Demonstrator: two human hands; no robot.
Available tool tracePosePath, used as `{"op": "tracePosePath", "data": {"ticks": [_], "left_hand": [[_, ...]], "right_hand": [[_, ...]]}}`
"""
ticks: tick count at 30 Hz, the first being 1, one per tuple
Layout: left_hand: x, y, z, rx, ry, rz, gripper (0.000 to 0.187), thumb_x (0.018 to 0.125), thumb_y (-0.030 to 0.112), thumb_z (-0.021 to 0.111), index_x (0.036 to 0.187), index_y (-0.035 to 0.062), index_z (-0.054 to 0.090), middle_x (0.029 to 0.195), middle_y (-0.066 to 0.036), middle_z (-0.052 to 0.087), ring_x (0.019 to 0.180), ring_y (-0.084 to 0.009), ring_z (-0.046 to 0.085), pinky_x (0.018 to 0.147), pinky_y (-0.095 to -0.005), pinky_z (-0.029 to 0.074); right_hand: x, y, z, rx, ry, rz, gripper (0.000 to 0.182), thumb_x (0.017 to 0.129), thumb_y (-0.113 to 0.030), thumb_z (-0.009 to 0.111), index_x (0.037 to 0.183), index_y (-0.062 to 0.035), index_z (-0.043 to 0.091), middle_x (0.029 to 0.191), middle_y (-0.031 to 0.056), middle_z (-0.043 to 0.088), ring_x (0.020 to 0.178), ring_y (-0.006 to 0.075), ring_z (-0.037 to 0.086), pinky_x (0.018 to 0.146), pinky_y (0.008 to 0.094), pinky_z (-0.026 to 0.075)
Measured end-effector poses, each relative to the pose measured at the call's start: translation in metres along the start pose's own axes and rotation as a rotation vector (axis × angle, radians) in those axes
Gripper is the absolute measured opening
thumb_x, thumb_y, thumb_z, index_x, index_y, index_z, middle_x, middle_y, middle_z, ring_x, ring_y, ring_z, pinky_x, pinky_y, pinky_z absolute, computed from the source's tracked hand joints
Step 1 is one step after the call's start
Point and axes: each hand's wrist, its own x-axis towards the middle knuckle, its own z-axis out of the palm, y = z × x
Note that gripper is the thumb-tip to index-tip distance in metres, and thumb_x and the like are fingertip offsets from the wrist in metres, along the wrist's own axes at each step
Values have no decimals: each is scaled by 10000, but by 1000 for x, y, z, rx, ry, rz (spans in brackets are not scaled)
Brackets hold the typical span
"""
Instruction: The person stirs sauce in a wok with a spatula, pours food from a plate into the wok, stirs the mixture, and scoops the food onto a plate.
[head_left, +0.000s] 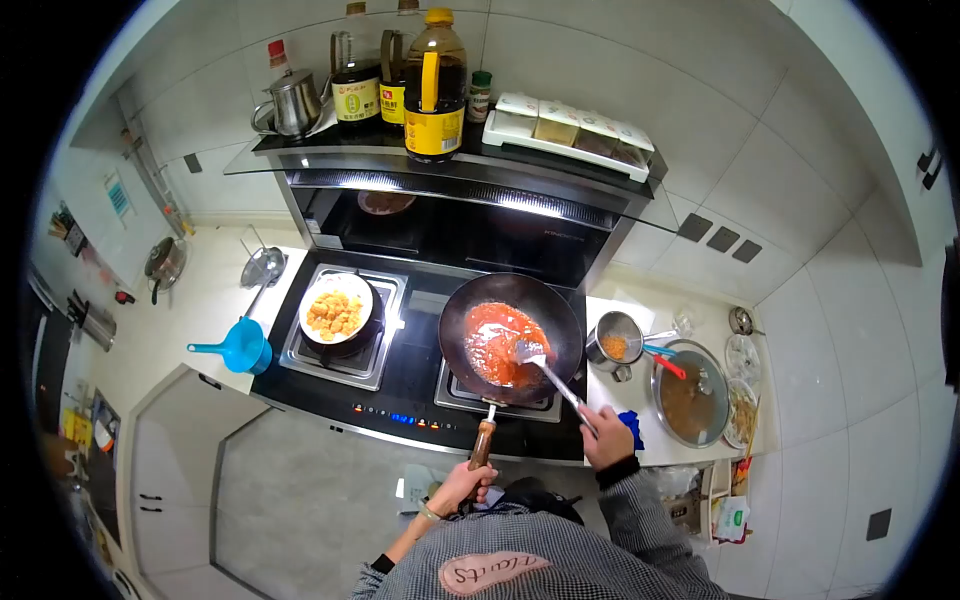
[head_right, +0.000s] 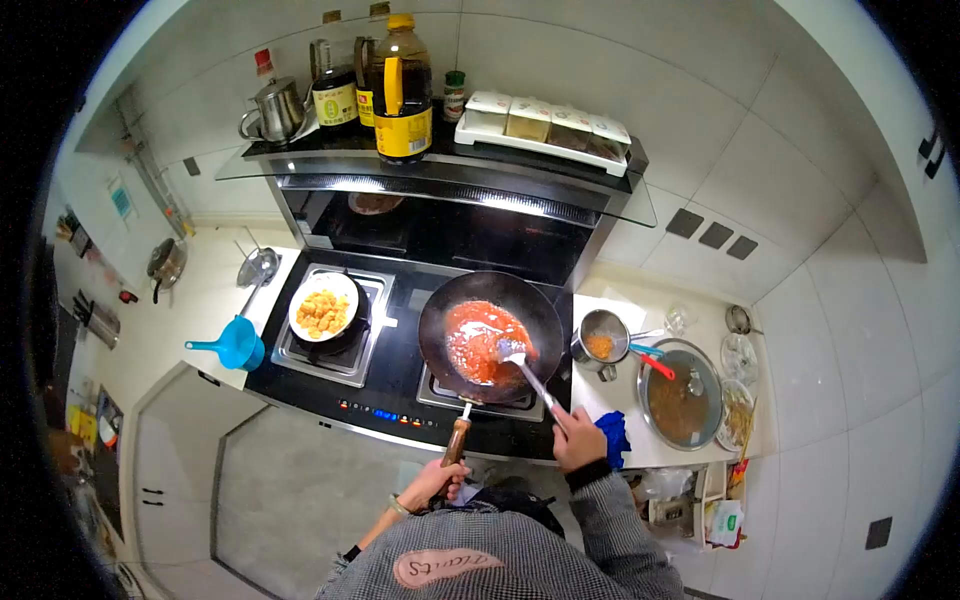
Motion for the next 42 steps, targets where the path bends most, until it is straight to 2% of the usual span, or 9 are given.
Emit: {"op": "tracePosePath", "data": {"ticks": [2,10,15,22,27,34,37,39,42], "left_hand": [[1,1,1,-15,-1,1,143,801,96,579,837,91,441,593,29,411,452,-77,409,400,-233,361],[-4,3,4,-8,18,-15,150,799,90,575,842,94,432,592,29,410,445,-81,407,394,-235,357],[-5,4,7,-18,16,-2,176,795,114,585,726,81,426,590,19,419,464,-76,427,405,-233,370],[-3,2,5,8,37,-17,157,791,98,593,752,81,441,593,19,415,457,-80,420,397,-234,370],[-1,-1,3,-13,22,8,152,789,100,597,755,79,451,592,15,423,462,-87,436,398,-236,374],[-3,2,2,21,50,-2,164,789,111,591,732,73,442,588,12,428,468,-86,446,400,-239,378],[1,-2,3,19,20,4,141,799,92,572,828,80,435,590,26,408,449,-75,402,393,-230,350],[1,-1,3,-6,19,15,179,787,109,591,716,78,429,584,14,418,465,-82,435,396,-243,375],[-3,0,6,-18,18,-2,177,787,107,591,721,79,428,583,15,415,461,-81,430,398,-244,373]], "right_hand": [[-14,-1,0,43,-28,-15,373,714,-138,625,1084,-189,614,731,84,498,626,251,550,548,346,434],[28,2,31,61,92,-22,327,736,-119,593,1062,-148,608,763,98,496,688,295,542,592,376,440],[-5,-7,16,114,-29,-27,370,719,-137,613,1084,-200,601,768,86,483,670,290,552,560,388,446],[20,-2,29,80,94,-16,323,748,-111,570,1069,-143,585,791,110,483,699,326,540,577,414,434],[-6,-14,22,138,-29,-26,342,736,-119,588,1073,-172,598,780,103,483,675,302,551,582,390,453],[20,-4,36,57,63,-17,327,748,-100,566,1073,-138,578,810,119,478,699,336,541,585,420,443],[-9,-16,11,83,-38,-1,361,738,-92,572,1092,-163,578,785,109,465,678,320,544,561,407,442],[-6,-19,20,124,-28,-48,357,741,-121,585,1094,-175,580,791,106,473,687,311,552,577,408,450],[24,-18,42,131,46,-34,323,753,-141,587,1076,-156,589,787,111,486,713,324,541,598,404,435]]}}
